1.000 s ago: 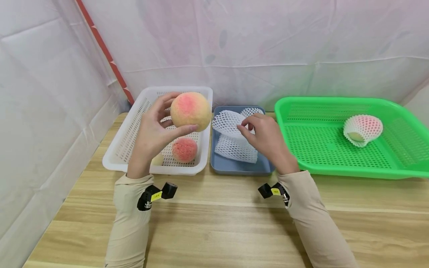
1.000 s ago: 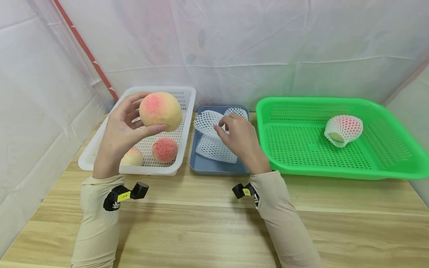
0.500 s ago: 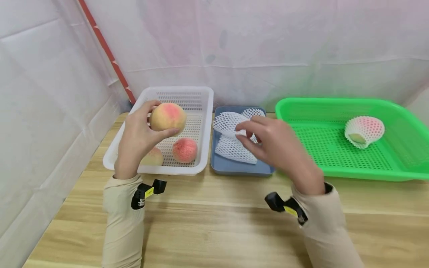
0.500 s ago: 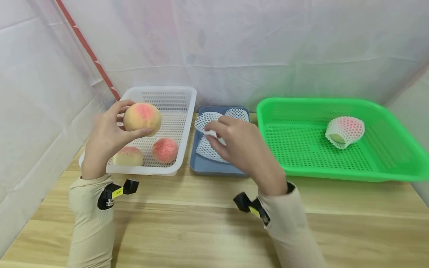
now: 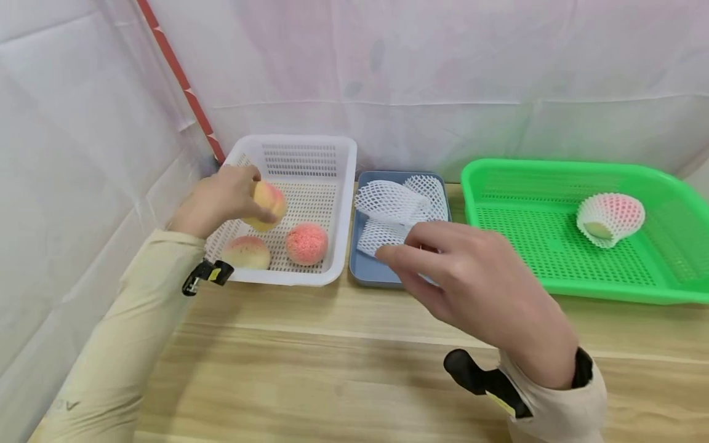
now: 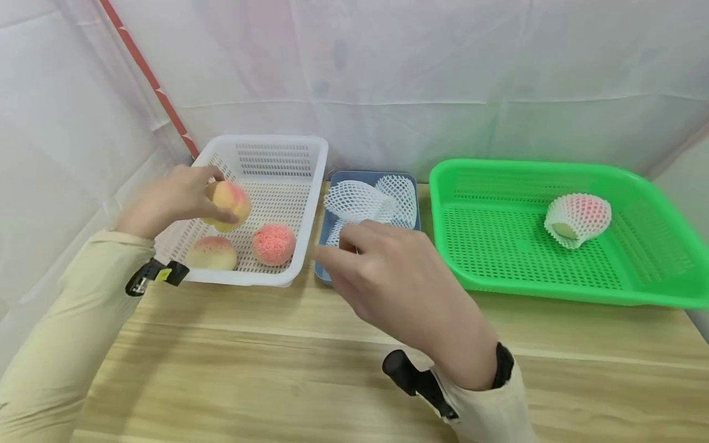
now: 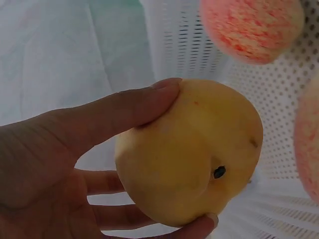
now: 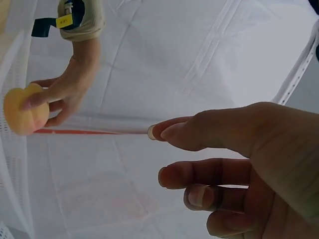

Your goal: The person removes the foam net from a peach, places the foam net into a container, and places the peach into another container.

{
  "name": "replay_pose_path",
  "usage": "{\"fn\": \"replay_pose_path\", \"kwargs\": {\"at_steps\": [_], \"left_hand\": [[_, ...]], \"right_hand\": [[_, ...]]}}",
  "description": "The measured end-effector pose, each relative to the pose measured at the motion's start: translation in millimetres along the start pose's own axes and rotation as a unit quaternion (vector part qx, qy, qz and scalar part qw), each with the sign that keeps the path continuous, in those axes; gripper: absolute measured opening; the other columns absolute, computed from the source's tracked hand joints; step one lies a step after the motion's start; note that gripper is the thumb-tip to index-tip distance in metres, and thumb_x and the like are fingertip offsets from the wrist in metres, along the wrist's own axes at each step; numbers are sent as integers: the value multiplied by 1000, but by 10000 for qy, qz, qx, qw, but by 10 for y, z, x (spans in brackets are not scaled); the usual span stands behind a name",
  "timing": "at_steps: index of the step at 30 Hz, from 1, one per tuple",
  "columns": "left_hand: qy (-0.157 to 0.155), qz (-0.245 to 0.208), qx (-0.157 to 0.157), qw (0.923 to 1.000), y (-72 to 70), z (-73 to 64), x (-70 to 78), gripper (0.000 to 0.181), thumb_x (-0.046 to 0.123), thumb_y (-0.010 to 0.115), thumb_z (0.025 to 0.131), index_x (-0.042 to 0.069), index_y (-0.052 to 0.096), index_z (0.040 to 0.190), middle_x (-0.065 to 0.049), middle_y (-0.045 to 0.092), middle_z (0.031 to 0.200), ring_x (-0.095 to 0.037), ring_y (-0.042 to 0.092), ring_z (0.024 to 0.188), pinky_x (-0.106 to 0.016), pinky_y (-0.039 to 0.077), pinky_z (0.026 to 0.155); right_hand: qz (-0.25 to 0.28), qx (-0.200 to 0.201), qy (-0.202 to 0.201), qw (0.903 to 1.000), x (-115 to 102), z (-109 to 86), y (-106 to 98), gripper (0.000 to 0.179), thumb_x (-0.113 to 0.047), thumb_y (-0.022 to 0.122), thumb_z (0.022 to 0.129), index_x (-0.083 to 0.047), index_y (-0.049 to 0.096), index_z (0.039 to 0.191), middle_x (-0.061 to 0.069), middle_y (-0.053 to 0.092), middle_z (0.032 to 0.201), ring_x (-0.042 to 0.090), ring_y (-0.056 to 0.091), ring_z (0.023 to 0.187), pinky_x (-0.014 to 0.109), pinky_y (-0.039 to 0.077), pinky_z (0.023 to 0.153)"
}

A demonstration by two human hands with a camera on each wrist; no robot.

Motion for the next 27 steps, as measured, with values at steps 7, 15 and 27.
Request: {"fn": "replay_pose_path", "kwargs": {"at_steps": [7,15,27], "left_hand": [[121,250,-524,9982,208,324,-61,57,30,83,71,-5,52,104,-19,56,99,-32,53,89,-45,48,75],[-92,409,-854,9955,355,442,-68,66,28,82,72,-9,51,117,-25,57,112,-37,55,101,-50,49,87],[-41,435,-886,9951,376,477,-104,30,14,70,79,-6,56,96,-19,57,92,-31,55,83,-40,50,70]], "right_hand": [[342,-412,303,9981,-381,659,-525,26,-12,72,83,-26,73,104,-10,56,78,3,44,59,22,36,46],[310,-940,781,9920,-377,783,-499,18,-5,74,80,-16,74,94,-6,58,74,6,46,56,23,39,47],[508,-1344,1134,9831,-238,731,-359,19,-4,71,83,-14,74,99,-3,62,77,8,50,58,24,43,52]]}}
Point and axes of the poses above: each hand's wrist, its own z-axis towards the middle knuckle, its own y-axis out of the palm, x = y × z, the point moved 7 cm from there along z, towards the middle knuckle
